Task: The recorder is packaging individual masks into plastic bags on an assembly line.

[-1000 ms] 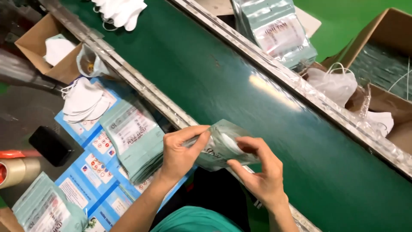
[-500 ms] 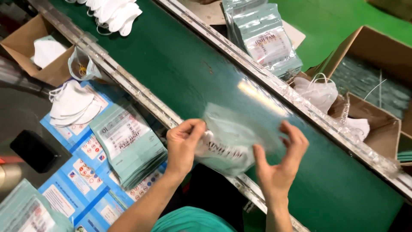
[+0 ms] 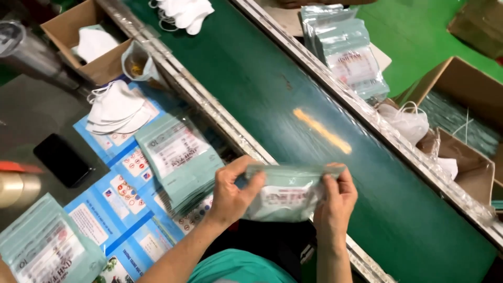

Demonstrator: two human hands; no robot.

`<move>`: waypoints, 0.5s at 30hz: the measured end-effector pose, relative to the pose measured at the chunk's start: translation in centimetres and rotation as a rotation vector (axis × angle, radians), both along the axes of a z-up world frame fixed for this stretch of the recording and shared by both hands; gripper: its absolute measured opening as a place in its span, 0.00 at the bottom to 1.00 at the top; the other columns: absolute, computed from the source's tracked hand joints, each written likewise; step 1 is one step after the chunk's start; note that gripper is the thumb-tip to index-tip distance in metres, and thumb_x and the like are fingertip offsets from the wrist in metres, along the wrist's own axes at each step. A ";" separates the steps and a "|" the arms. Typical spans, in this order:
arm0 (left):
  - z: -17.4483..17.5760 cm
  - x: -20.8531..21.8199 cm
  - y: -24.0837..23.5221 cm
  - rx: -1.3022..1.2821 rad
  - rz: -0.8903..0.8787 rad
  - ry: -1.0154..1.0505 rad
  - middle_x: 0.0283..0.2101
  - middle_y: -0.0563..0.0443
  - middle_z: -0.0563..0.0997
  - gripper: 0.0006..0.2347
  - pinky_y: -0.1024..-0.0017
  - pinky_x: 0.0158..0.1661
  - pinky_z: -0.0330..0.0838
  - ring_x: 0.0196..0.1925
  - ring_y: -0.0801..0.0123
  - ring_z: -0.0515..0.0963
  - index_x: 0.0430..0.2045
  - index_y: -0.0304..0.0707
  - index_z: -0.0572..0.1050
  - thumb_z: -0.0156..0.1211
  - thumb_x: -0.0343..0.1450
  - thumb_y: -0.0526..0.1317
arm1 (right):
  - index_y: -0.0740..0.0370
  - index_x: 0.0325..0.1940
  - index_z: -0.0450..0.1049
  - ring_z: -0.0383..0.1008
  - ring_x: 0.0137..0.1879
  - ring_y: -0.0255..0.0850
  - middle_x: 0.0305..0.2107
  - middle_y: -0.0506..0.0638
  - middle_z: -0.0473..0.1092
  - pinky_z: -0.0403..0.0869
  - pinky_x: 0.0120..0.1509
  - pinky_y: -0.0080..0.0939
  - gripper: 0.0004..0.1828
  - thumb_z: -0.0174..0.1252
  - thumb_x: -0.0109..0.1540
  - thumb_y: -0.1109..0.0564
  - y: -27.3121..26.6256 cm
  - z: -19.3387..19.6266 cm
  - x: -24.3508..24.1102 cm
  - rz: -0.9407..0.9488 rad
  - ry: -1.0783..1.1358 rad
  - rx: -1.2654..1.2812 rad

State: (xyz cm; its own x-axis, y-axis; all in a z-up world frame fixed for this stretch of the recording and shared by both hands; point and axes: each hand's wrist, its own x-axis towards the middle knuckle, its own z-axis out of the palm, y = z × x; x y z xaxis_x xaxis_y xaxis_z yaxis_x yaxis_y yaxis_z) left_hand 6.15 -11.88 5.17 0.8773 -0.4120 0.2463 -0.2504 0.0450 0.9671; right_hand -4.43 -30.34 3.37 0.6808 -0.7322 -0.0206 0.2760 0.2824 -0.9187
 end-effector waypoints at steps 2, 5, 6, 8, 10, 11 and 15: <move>1.4 -0.2 0.3 -0.028 -0.034 -0.011 0.30 0.48 0.80 0.03 0.74 0.30 0.70 0.29 0.74 0.77 0.29 0.26 0.80 0.62 0.69 0.31 | 0.69 0.44 0.72 0.71 0.46 0.32 0.42 0.46 0.71 0.71 0.51 0.34 0.06 0.57 0.64 0.64 0.0 -1.4 -0.3 0.190 0.078 -0.194; 0.9 -0.5 0.8 -0.016 -0.031 -0.055 0.32 0.48 0.82 0.04 0.72 0.33 0.73 0.32 0.72 0.80 0.29 0.27 0.80 0.63 0.70 0.32 | 0.70 0.46 0.71 0.70 0.42 0.33 0.36 0.49 0.71 0.71 0.49 0.36 0.07 0.58 0.67 0.63 0.9 -0.7 -0.3 0.220 0.099 -0.136; 1.1 -0.7 0.7 -0.020 -0.032 -0.055 0.32 0.48 0.82 0.04 0.72 0.33 0.73 0.32 0.72 0.80 0.29 0.27 0.80 0.63 0.70 0.32 | 0.70 0.46 0.71 0.70 0.42 0.33 0.36 0.49 0.71 0.71 0.49 0.36 0.07 0.58 0.67 0.63 0.9 -0.6 -0.6 0.219 0.100 -0.139; 1.7 -1.1 0.3 -0.077 -0.146 0.108 0.34 0.46 0.83 0.06 0.72 0.35 0.77 0.34 0.69 0.83 0.32 0.29 0.81 0.65 0.67 0.34 | 0.73 0.44 0.71 0.72 0.45 0.36 0.40 0.51 0.72 0.71 0.51 0.39 0.08 0.61 0.67 0.63 0.7 -0.5 -1.1 0.280 -0.058 0.108; 1.6 -2.0 -0.4 -0.053 -0.158 0.055 0.34 0.46 0.84 0.06 0.72 0.36 0.77 0.35 0.67 0.84 0.32 0.29 0.81 0.65 0.68 0.35 | 0.72 0.45 0.72 0.74 0.44 0.38 0.39 0.52 0.75 0.74 0.50 0.41 0.10 0.62 0.63 0.63 0.0 -2.8 -2.6 0.235 0.038 0.134; 1.5 -2.6 -0.9 -0.027 -0.167 0.004 0.34 0.47 0.85 0.06 0.71 0.38 0.77 0.36 0.65 0.85 0.33 0.30 0.82 0.65 0.70 0.35 | 0.72 0.46 0.74 0.77 0.43 0.40 0.38 0.53 0.77 0.76 0.50 0.44 0.13 0.63 0.59 0.63 -0.3 -3.9 -3.5 0.192 0.136 0.163; 1.8 -4.1 -3.0 -0.081 -0.285 -0.059 0.44 0.45 0.85 0.09 0.69 0.48 0.79 0.45 0.63 0.85 0.43 0.33 0.81 0.66 0.72 0.36 | 0.70 0.46 0.78 0.76 0.50 0.41 0.43 0.53 0.76 0.75 0.56 0.43 0.14 0.67 0.58 0.63 -8.1 -3.4 -12.3 -0.205 0.398 -0.609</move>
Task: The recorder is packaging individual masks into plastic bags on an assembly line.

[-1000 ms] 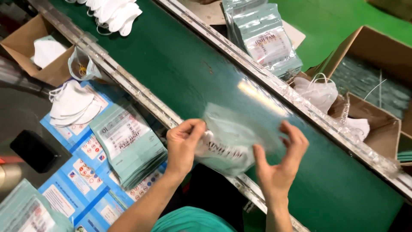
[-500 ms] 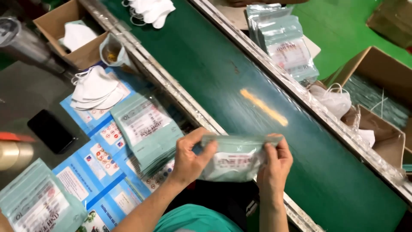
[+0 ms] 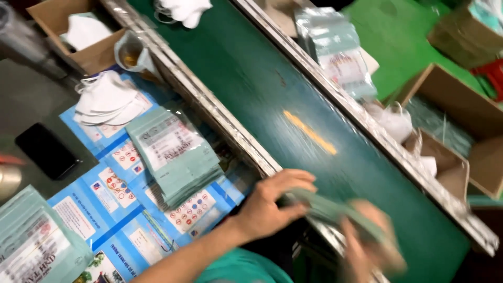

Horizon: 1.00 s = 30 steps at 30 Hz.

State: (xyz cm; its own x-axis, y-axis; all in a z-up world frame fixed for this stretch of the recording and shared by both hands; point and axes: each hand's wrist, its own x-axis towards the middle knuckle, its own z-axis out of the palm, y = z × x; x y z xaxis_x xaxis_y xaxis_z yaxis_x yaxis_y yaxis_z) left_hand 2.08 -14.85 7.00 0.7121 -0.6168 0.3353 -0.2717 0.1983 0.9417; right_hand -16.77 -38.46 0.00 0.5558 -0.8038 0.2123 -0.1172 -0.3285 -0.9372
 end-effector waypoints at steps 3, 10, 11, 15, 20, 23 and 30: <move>0.1 1.1 0.4 -0.068 -0.048 -0.051 0.61 0.40 0.75 0.18 0.65 0.57 0.75 0.53 0.61 0.81 0.56 0.33 0.73 0.66 0.72 0.36 | 0.67 0.52 0.76 0.78 0.47 0.46 0.39 0.57 0.76 0.75 0.59 0.44 0.20 0.66 0.55 0.62 -15.6 -10.3 -17.4 0.208 0.265 -0.445; -3.5 8.1 4.6 0.090 0.180 0.086 0.57 0.45 0.78 0.19 0.67 0.54 0.76 0.49 0.65 0.83 0.58 0.33 0.69 0.62 0.72 0.33 | 0.63 0.67 0.64 0.64 0.68 0.62 0.64 0.65 0.60 0.67 0.69 0.55 0.47 0.71 0.43 0.60 1.9 2.2 16.6 0.479 0.467 -0.896; -3.6 8.9 5.4 0.086 0.240 0.077 0.57 0.46 0.78 0.19 0.67 0.53 0.76 0.49 0.66 0.83 0.58 0.33 0.70 0.63 0.71 0.32 | 0.59 0.71 0.58 0.56 0.73 0.65 0.71 0.65 0.52 0.64 0.70 0.57 0.52 0.72 0.44 0.63 7.2 4.4 21.5 0.540 0.463 -0.806; -4.7 10.8 9.1 0.118 0.363 0.169 0.54 0.47 0.80 0.22 0.68 0.52 0.75 0.48 0.68 0.83 0.59 0.33 0.67 0.63 0.70 0.32 | 0.59 0.78 0.48 0.47 0.78 0.68 0.74 0.71 0.42 0.56 0.75 0.62 0.55 0.67 0.50 0.65 10.1 -0.5 42.0 0.785 0.223 -0.974; -11.4 12.2 11.7 0.305 0.439 0.378 0.51 0.52 0.82 0.22 0.71 0.55 0.75 0.49 0.70 0.85 0.59 0.39 0.69 0.62 0.68 0.31 | 0.53 0.81 0.43 0.45 0.77 0.66 0.76 0.60 0.40 0.61 0.68 0.67 0.56 0.58 0.52 0.72 15.0 0.1 64.4 0.802 0.334 -1.369; -13.4 13.7 12.3 0.328 0.423 0.322 0.51 0.48 0.83 0.17 0.68 0.55 0.78 0.49 0.67 0.87 0.54 0.38 0.74 0.63 0.70 0.32 | 0.51 0.78 0.55 0.74 0.56 0.60 0.58 0.55 0.69 0.77 0.51 0.57 0.37 0.52 0.64 0.65 12.5 -5.2 72.3 0.884 0.446 -1.338; -3.4 21.6 11.3 0.402 0.936 -0.488 0.67 0.34 0.68 0.40 0.55 0.62 0.66 0.64 0.44 0.72 0.67 0.36 0.57 0.72 0.58 0.37 | 0.51 0.54 0.78 0.79 0.41 0.56 0.35 0.58 0.78 0.76 0.46 0.56 0.23 0.55 0.55 0.64 10.0 1.7 54.1 0.948 0.310 -1.269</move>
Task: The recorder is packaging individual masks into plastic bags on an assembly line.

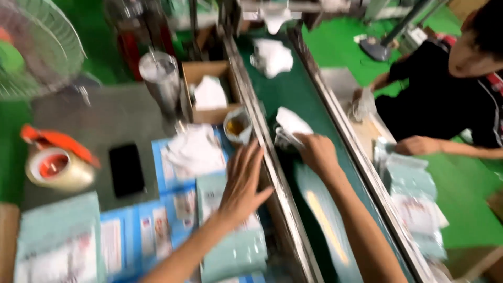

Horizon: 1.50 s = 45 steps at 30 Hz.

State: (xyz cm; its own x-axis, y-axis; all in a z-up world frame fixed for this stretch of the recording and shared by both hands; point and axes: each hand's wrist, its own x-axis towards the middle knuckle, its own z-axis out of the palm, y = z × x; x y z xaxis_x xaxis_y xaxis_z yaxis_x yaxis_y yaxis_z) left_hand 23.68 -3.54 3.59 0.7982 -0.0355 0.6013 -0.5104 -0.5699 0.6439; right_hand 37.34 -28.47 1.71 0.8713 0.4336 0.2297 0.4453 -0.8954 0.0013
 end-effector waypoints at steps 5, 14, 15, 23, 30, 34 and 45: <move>-7.4 1.8 -8.7 0.049 -0.527 0.198 0.60 0.55 0.80 0.15 0.67 0.61 0.68 0.60 0.64 0.77 0.57 0.52 0.72 0.63 0.76 0.35 | 0.62 0.60 0.74 0.80 0.46 0.44 0.43 0.53 0.79 0.77 0.51 0.42 0.30 0.69 0.53 0.64 -5.3 7.2 -22.3 -0.245 0.259 0.627; -6.4 -8.5 -18.8 0.042 -0.967 0.310 0.67 0.25 0.59 0.54 0.48 0.64 0.45 0.72 0.38 0.57 0.69 0.29 0.45 0.81 0.52 0.41 | 0.63 0.76 0.61 0.75 0.67 0.53 0.64 0.60 0.72 0.74 0.69 0.50 0.43 0.71 0.59 0.66 -15.5 -7.5 -38.4 -0.571 0.249 0.967; -6.3 -9.2 -19.2 0.054 -0.972 0.309 0.67 0.25 0.59 0.54 0.48 0.64 0.45 0.72 0.38 0.57 0.69 0.29 0.45 0.81 0.52 0.41 | 0.63 0.76 0.61 0.75 0.67 0.53 0.64 0.60 0.72 0.74 0.69 0.50 0.43 0.71 0.59 0.66 -13.7 -5.3 -37.8 -0.573 0.243 0.977; -5.8 -11.6 -20.1 -0.063 -0.811 0.169 0.70 0.25 0.61 0.58 0.50 0.66 0.55 0.71 0.39 0.62 0.71 0.35 0.39 0.81 0.52 0.47 | 0.60 0.84 0.35 0.74 0.63 0.46 0.63 0.60 0.67 0.74 0.69 0.46 0.62 0.66 0.53 0.65 -9.5 0.0 -37.1 -0.559 0.007 1.302; -5.9 -10.9 -20.0 -0.048 -0.775 0.630 0.57 0.43 0.82 0.42 0.59 0.65 0.72 0.65 0.51 0.79 0.81 0.45 0.45 0.62 0.70 0.36 | 0.67 0.80 0.37 0.53 0.76 0.48 0.72 0.59 0.48 0.55 0.77 0.48 0.56 0.62 0.55 0.59 -10.2 -1.7 -36.7 -0.366 0.040 1.154; -4.2 -12.9 -16.1 0.028 -0.735 0.297 0.57 0.37 0.76 0.40 0.53 0.58 0.69 0.60 0.43 0.73 0.67 0.41 0.52 0.67 0.60 0.33 | 0.69 0.71 0.59 0.60 0.67 0.45 0.61 0.58 0.61 0.60 0.75 0.43 0.21 0.44 0.73 0.61 -13.2 -10.9 -39.6 -0.513 0.041 1.091; -11.1 -11.5 2.9 0.358 -0.205 0.007 0.36 0.48 0.79 0.04 0.66 0.42 0.77 0.42 0.61 0.79 0.31 0.36 0.77 0.64 0.66 0.29 | 0.67 0.61 0.68 0.72 0.44 0.37 0.44 0.51 0.73 0.71 0.52 0.38 0.11 0.49 0.75 0.60 -5.1 -2.1 -34.8 -0.625 -0.214 0.895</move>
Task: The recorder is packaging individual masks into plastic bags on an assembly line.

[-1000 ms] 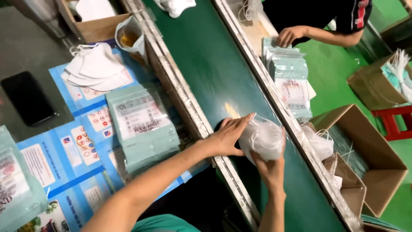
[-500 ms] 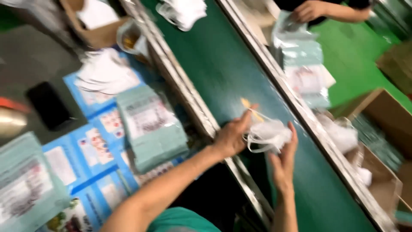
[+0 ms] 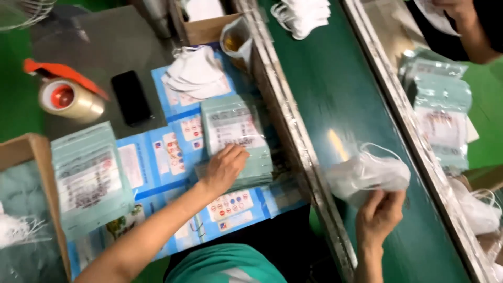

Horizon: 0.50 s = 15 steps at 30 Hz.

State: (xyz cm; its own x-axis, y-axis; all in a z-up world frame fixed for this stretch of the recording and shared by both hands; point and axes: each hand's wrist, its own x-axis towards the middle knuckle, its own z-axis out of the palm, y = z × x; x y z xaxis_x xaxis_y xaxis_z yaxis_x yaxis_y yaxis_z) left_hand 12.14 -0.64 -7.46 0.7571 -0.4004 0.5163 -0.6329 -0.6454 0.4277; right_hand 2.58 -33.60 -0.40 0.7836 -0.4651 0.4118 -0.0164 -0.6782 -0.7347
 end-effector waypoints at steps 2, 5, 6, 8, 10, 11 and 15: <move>0.1 0.0 0.6 0.117 -0.017 0.011 0.36 0.47 0.79 0.06 0.66 0.42 0.77 0.43 0.60 0.79 0.30 0.35 0.76 0.60 0.63 0.28 | 0.67 0.53 0.68 0.66 0.43 0.32 0.39 0.48 0.66 0.69 0.51 0.33 0.06 0.53 0.77 0.59 0.7 -2.2 0.4 0.078 0.016 0.138; -6.3 0.7 -0.4 0.279 -0.061 0.032 0.37 0.44 0.79 0.06 0.67 0.42 0.76 0.44 0.58 0.79 0.31 0.35 0.76 0.57 0.63 0.31 | 0.67 0.55 0.75 0.70 0.43 0.29 0.39 0.44 0.73 0.72 0.46 0.31 0.14 0.60 0.66 0.60 4.5 -8.4 3.8 0.394 0.181 0.457; -6.5 1.0 -0.3 0.280 -0.059 0.022 0.37 0.44 0.79 0.06 0.67 0.42 0.76 0.44 0.58 0.79 0.31 0.35 0.76 0.57 0.63 0.31 | 0.67 0.55 0.75 0.70 0.43 0.29 0.39 0.44 0.73 0.72 0.46 0.31 0.14 0.60 0.66 0.60 6.9 -7.0 4.5 0.397 0.172 0.456; -6.8 1.5 0.3 0.267 -0.097 0.083 0.38 0.41 0.80 0.08 0.65 0.43 0.76 0.45 0.55 0.80 0.34 0.35 0.77 0.55 0.65 0.33 | 0.67 0.52 0.77 0.73 0.42 0.29 0.37 0.45 0.77 0.72 0.46 0.30 0.14 0.60 0.64 0.58 11.8 -4.3 5.9 0.541 0.367 0.613; -4.2 1.5 1.1 0.120 -0.125 0.156 0.40 0.39 0.81 0.09 0.65 0.44 0.76 0.45 0.53 0.81 0.36 0.34 0.77 0.53 0.66 0.33 | 0.69 0.51 0.78 0.73 0.43 0.29 0.38 0.46 0.77 0.72 0.47 0.29 0.14 0.60 0.65 0.58 13.2 -4.2 6.4 0.574 0.394 0.731; -2.9 1.5 1.5 -0.032 -0.163 0.234 0.42 0.38 0.82 0.10 0.64 0.45 0.76 0.46 0.52 0.81 0.39 0.33 0.78 0.52 0.67 0.33 | 0.70 0.50 0.79 0.73 0.43 0.30 0.39 0.46 0.77 0.72 0.48 0.29 0.14 0.60 0.65 0.57 13.9 -4.1 6.7 0.596 0.428 0.849; -3.0 1.2 1.5 -0.355 -0.255 0.367 0.45 0.34 0.83 0.13 0.62 0.47 0.76 0.47 0.48 0.82 0.44 0.31 0.78 0.48 0.70 0.33 | 0.69 0.53 0.78 0.75 0.41 0.30 0.39 0.47 0.78 0.73 0.46 0.31 0.16 0.59 0.64 0.57 13.8 -3.6 6.3 0.523 0.427 0.926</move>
State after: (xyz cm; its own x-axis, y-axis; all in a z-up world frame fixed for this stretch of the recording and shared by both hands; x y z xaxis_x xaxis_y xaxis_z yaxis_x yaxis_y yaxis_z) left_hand 13.33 0.83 -10.45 0.8146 -0.4438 0.3734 -0.5185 -0.2687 0.8118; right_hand 8.83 -19.79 -4.04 0.9638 -0.0268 -0.2651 -0.2600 0.1224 -0.9578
